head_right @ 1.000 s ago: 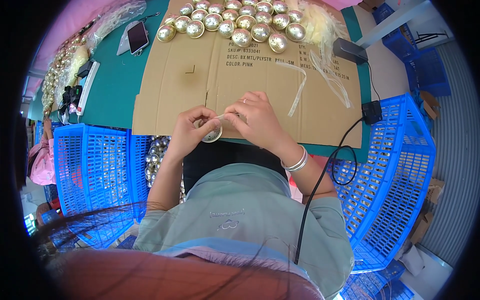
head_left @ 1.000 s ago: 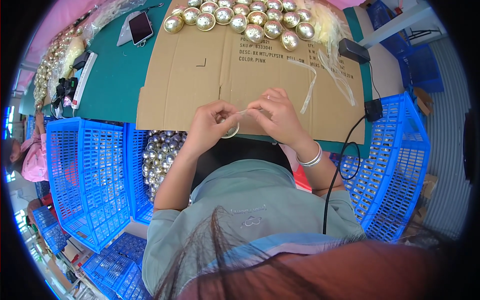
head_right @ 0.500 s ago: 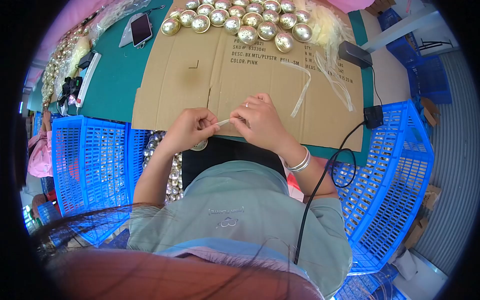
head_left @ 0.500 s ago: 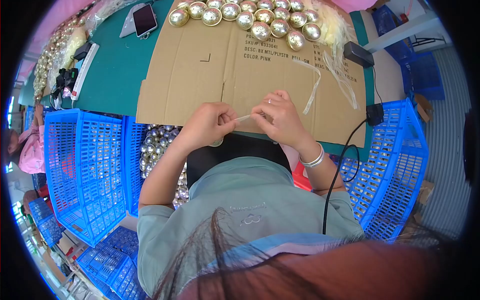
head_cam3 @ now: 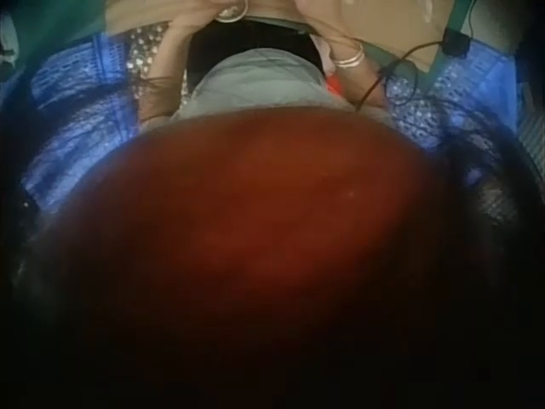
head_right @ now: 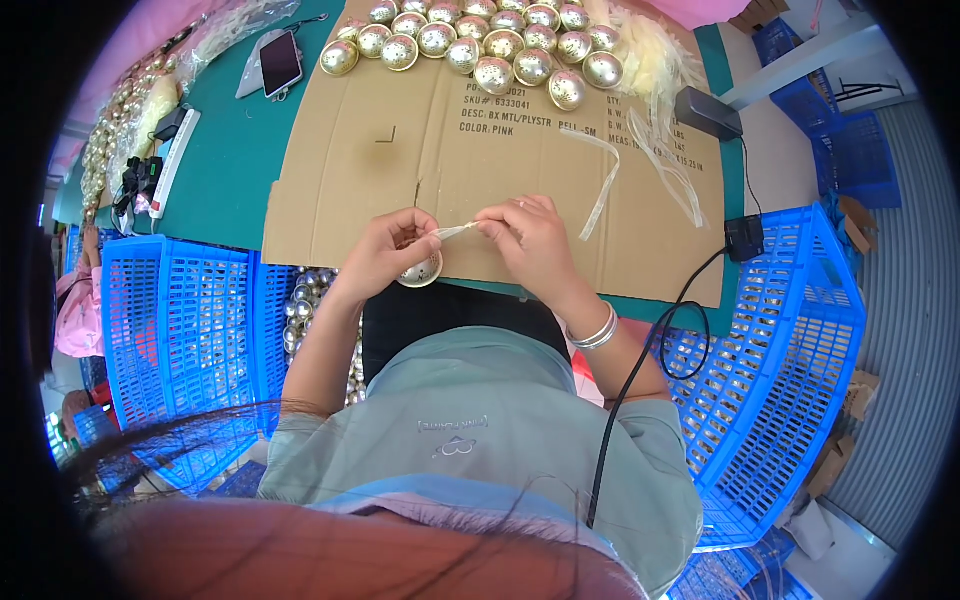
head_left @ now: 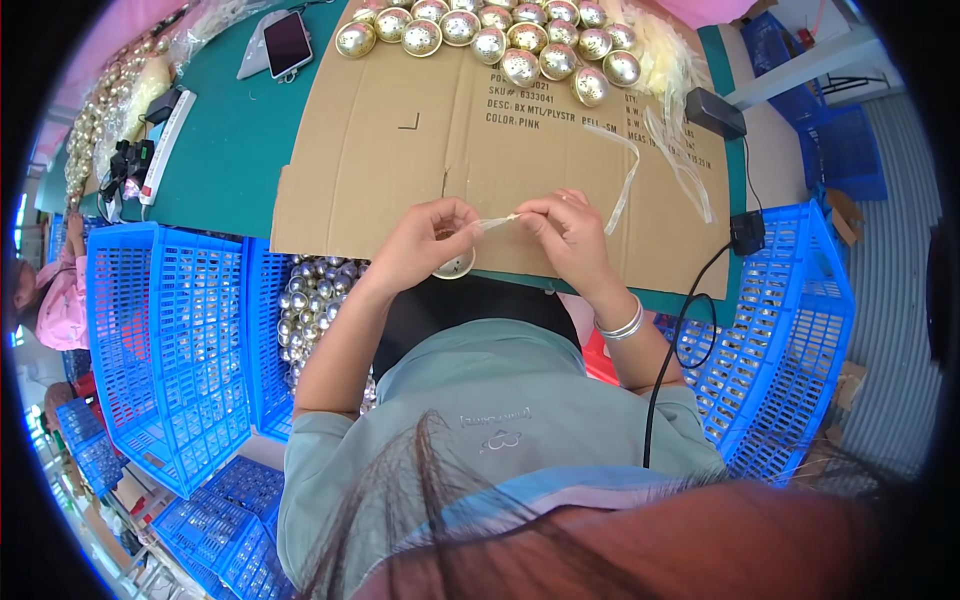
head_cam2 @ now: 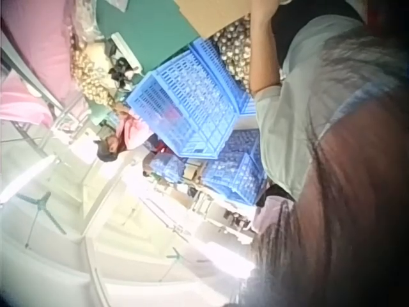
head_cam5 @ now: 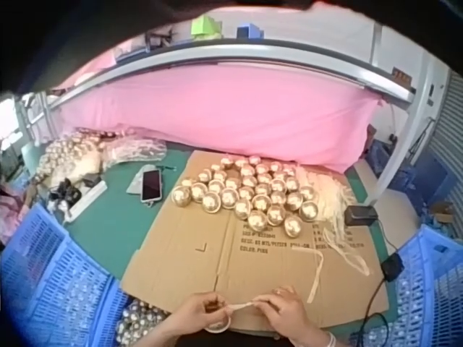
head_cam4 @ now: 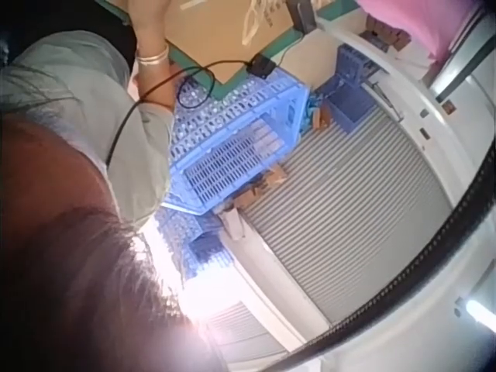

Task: Tying gold-colored strings to spherical gold ornaments at an assembly workbench.

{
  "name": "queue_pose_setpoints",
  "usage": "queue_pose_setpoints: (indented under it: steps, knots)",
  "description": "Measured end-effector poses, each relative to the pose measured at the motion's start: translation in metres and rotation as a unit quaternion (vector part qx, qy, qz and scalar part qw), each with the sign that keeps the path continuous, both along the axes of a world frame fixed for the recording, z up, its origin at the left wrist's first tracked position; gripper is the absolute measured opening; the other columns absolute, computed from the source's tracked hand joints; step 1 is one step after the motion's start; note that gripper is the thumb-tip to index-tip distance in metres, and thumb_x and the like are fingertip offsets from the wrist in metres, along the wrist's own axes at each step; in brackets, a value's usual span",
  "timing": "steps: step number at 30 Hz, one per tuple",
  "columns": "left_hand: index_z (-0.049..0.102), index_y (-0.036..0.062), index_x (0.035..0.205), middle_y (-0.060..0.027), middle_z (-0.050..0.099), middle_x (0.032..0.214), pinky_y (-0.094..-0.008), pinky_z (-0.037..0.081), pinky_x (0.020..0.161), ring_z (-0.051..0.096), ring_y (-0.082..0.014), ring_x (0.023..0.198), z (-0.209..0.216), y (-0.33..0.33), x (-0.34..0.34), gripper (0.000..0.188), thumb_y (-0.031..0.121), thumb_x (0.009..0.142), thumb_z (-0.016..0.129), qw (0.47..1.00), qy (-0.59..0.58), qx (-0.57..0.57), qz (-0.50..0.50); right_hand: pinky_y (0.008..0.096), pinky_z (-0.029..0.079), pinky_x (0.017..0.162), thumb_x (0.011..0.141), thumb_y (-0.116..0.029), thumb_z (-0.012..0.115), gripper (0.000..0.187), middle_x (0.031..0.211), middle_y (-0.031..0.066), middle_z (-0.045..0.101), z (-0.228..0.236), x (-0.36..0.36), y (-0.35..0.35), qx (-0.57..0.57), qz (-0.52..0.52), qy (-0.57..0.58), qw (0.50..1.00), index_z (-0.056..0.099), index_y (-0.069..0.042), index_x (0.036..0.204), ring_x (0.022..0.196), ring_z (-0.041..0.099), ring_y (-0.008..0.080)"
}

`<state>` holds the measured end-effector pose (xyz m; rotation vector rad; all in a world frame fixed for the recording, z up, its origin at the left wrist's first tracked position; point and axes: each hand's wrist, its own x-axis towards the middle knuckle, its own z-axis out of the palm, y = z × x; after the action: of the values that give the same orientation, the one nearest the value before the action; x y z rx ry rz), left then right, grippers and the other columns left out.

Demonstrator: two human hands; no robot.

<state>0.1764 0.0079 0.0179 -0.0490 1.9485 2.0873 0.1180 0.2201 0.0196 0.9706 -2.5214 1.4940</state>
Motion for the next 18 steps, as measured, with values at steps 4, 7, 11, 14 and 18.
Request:
queue_pose_setpoints:
  steps: [4,7,11,14,18]
  knots:
    - [0.062,-0.0007,0.085,0.0017,0.057,0.065,-0.0215,0.045,0.058,0.054,-0.0049,0.062,0.002,0.002,0.001,0.012,0.011,0.085,0.065,0.997,0.01,-0.076,0.011,0.0345,0.039,0.079,0.076,-0.006,0.07,0.005,0.068,0.0036,0.063,0.005,0.004,0.001,0.034,-0.009,0.11,0.993,0.067,-0.005,0.08,0.066,0.057,0.0184]
    - [0.063,-0.0017,0.081,-0.002,0.059,0.063,-0.0225,0.045,0.057,0.055,-0.0067,0.06,0.016,0.004,0.001,0.013,0.01,0.082,0.067,0.982,0.024,-0.188,0.011,0.0366,0.038,0.079,0.073,-0.004,0.072,0.007,0.067,0.003,0.063,0.005,0.006,-0.001,0.037,-0.031,0.194,0.98,0.067,-0.006,0.078,0.065,0.057,0.0187]
    - [0.063,-0.0003,0.077,-0.0074,0.061,0.068,-0.026,0.043,0.056,0.054,-0.0123,0.059,0.025,0.003,0.003,0.009,0.007,0.079,0.068,0.949,0.114,-0.295,0.005,0.0376,0.036,0.077,0.071,-0.003,0.071,0.009,0.066,0.0026,0.062,-0.001,0.009,-0.003,0.026,-0.039,0.232,0.972,0.066,-0.007,0.076,0.065,0.058,0.0188]
    - [0.063,-0.0004,0.076,-0.0099,0.059,0.068,-0.0307,0.044,0.057,0.055,-0.0197,0.061,0.024,0.001,0.005,0.008,0.006,0.078,0.067,0.918,0.194,-0.347,-0.003,0.0377,0.035,0.075,0.07,-0.001,0.071,0.01,0.065,0.0023,0.061,-0.002,0.013,-0.003,0.019,-0.045,0.242,0.969,0.065,-0.007,0.075,0.066,0.059,0.0185]
    - [0.063,-0.0012,0.076,-0.0123,0.059,0.07,-0.033,0.044,0.059,0.057,-0.0244,0.065,0.021,-0.001,0.006,0.008,0.006,0.078,0.067,0.895,0.227,-0.385,-0.01,0.0371,0.034,0.075,0.069,-0.001,0.07,0.01,0.065,0.0021,0.061,-0.005,0.018,-0.005,0.017,-0.06,0.262,0.963,0.065,-0.007,0.074,0.068,0.06,0.018]
